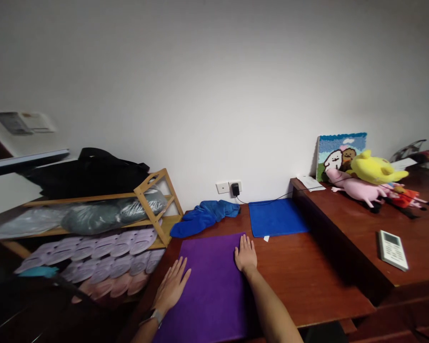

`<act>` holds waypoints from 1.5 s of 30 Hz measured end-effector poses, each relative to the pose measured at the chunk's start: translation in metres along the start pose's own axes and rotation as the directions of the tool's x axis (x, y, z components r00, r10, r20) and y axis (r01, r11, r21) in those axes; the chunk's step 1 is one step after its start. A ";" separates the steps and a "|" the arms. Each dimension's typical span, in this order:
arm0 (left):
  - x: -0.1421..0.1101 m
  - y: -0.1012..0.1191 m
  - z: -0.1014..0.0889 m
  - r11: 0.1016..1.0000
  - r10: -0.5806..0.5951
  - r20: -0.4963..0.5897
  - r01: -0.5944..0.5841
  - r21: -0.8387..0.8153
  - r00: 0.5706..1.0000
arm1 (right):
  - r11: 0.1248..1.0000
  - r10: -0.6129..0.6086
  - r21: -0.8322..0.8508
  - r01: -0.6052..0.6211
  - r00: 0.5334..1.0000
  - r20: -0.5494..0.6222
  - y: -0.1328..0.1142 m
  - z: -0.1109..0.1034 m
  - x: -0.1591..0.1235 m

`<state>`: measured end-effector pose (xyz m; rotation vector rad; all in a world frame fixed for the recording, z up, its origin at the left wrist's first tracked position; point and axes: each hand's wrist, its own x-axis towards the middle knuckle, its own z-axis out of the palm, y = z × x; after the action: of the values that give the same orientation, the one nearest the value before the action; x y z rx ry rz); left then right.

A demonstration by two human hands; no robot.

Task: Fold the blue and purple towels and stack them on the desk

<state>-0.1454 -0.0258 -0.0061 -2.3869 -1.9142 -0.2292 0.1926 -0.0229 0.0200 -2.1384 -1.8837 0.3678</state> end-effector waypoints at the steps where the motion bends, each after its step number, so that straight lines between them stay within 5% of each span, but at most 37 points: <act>1: 0.001 -0.001 -0.002 1.000 -0.001 0.014 0.001 0.012 1.000 | 1.000 -0.003 0.001 0.003 1.000 -0.002 0.000 0.000 0.000; 5: 0.008 -0.003 -0.014 0.996 0.026 0.106 -0.035 0.084 0.994 | 1.000 -0.003 0.005 0.003 1.000 -0.014 -0.001 0.001 0.000; 8: 0.019 0.014 -0.022 0.994 0.062 0.051 -0.066 0.082 0.997 | 1.000 -0.001 0.018 0.002 1.000 -0.014 -0.001 0.002 0.000; 11: 0.032 0.062 -0.025 0.991 0.132 -0.020 -0.132 0.010 0.991 | 1.000 0.002 0.029 -0.001 1.000 -0.012 -0.002 0.001 0.000; 16: 0.060 0.163 -0.014 0.946 0.300 0.043 -0.292 -0.141 0.953 | 1.000 -0.018 0.002 0.018 1.000 0.005 -0.001 -0.002 0.000; 21: 0.088 0.199 0.005 0.895 0.407 0.036 -0.391 -0.215 0.913 | 0.997 -0.057 -0.052 0.058 0.998 0.028 0.002 0.002 0.001; 29: 0.104 0.164 0.008 0.925 0.341 0.049 -0.325 -0.199 0.939 | 1.000 -0.004 -0.022 0.003 1.000 -0.003 0.001 0.005 0.004; 39: 0.095 0.029 0.004 0.991 0.062 0.063 -0.054 -0.119 0.996 | 0.999 0.009 -0.040 -0.009 1.000 -0.006 -0.001 0.004 0.003; 45: 0.091 0.004 0.010 0.994 0.002 0.036 0.002 -0.110 0.999 | 0.999 0.007 -0.052 -0.007 1.000 -0.004 -0.002 0.001 0.001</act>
<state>-0.1214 0.0624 -0.0007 -2.4762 -1.9661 -0.3016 0.1908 -0.0218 0.0196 -2.1774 -1.9041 0.3190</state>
